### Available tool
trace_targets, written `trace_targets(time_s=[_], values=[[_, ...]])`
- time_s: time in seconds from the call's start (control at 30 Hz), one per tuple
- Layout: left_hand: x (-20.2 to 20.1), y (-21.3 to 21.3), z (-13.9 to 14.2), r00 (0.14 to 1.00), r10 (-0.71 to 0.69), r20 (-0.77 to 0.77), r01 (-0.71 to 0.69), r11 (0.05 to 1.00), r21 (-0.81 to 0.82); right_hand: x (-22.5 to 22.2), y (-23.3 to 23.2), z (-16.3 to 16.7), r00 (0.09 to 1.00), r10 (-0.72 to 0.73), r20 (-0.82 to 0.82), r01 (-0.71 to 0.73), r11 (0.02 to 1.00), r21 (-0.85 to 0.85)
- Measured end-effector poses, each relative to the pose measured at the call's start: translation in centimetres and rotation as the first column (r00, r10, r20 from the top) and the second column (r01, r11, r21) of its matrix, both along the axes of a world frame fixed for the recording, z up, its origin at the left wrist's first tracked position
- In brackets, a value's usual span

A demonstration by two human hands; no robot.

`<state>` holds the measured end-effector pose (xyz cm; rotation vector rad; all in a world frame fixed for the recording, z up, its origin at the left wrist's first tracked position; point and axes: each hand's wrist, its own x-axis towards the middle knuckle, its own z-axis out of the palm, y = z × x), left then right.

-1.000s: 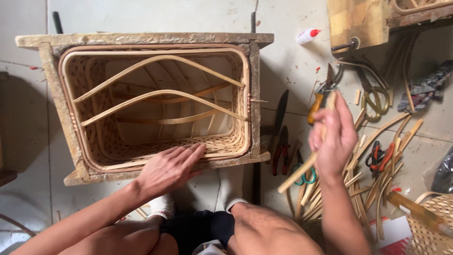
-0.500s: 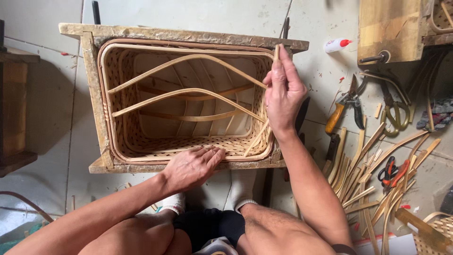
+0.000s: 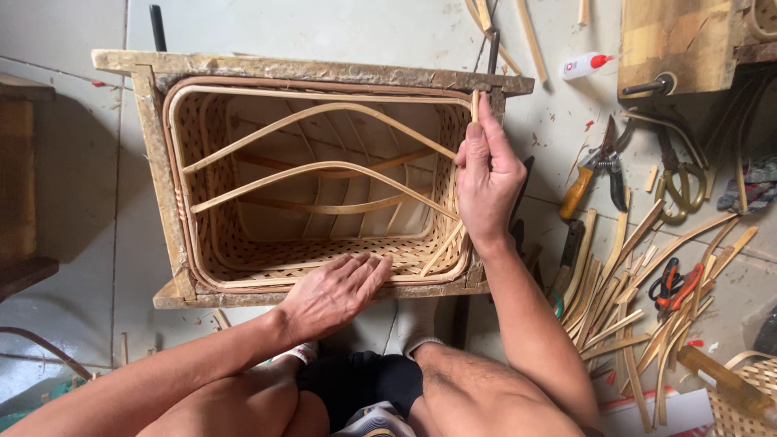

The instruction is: The person sits on the floor and weaves thin bamboo strips into a rectangular basket frame held in a wooden jig, pressing each strip into place and trimming excess with pliers. They tap strips tight with a hammer and add more strips one at a time to build up the basket base pattern.

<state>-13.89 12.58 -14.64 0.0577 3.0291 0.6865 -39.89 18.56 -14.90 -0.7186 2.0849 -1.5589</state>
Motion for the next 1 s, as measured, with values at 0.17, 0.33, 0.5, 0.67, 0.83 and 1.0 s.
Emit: trace_targets(time_s=[0.17, 0.33, 0.5, 0.67, 0.83, 1.0], values=[[-0.2, -0.2, -0.7, 0.986, -0.1, 0.133, 0.102, 0.995, -0.002, -0.3, 0.0, -0.6, 0.997, 0.02, -0.081, -0.018, 1.0, 0.025], [-0.3, -0.2, -1.8, 0.994, -0.043, 0.104, 0.029, 0.991, 0.13, -0.7, -0.6, -0.7, 0.982, 0.103, -0.155, -0.098, 0.994, 0.037], [-0.6, -0.8, -0.5, 0.999, -0.03, 0.03, 0.026, 0.991, 0.131, -0.7, -1.4, 0.0, 0.972, 0.161, -0.17, -0.135, 0.979, 0.155], [-6.3, -7.3, 1.8, 0.984, 0.001, -0.178, 0.035, 0.979, 0.199, -0.6, -1.4, 1.1, 0.955, 0.208, -0.21, -0.149, 0.952, 0.267], [-16.6, -15.7, -0.8, 0.931, 0.169, -0.323, -0.274, 0.909, -0.313, -0.8, -1.8, 2.1, 0.892, 0.275, -0.359, -0.206, 0.954, 0.218], [-17.2, -15.7, -2.3, 0.979, 0.188, 0.079, -0.16, 0.95, -0.269, -0.7, -1.8, 2.8, 0.964, 0.221, -0.151, -0.144, 0.905, 0.4]])
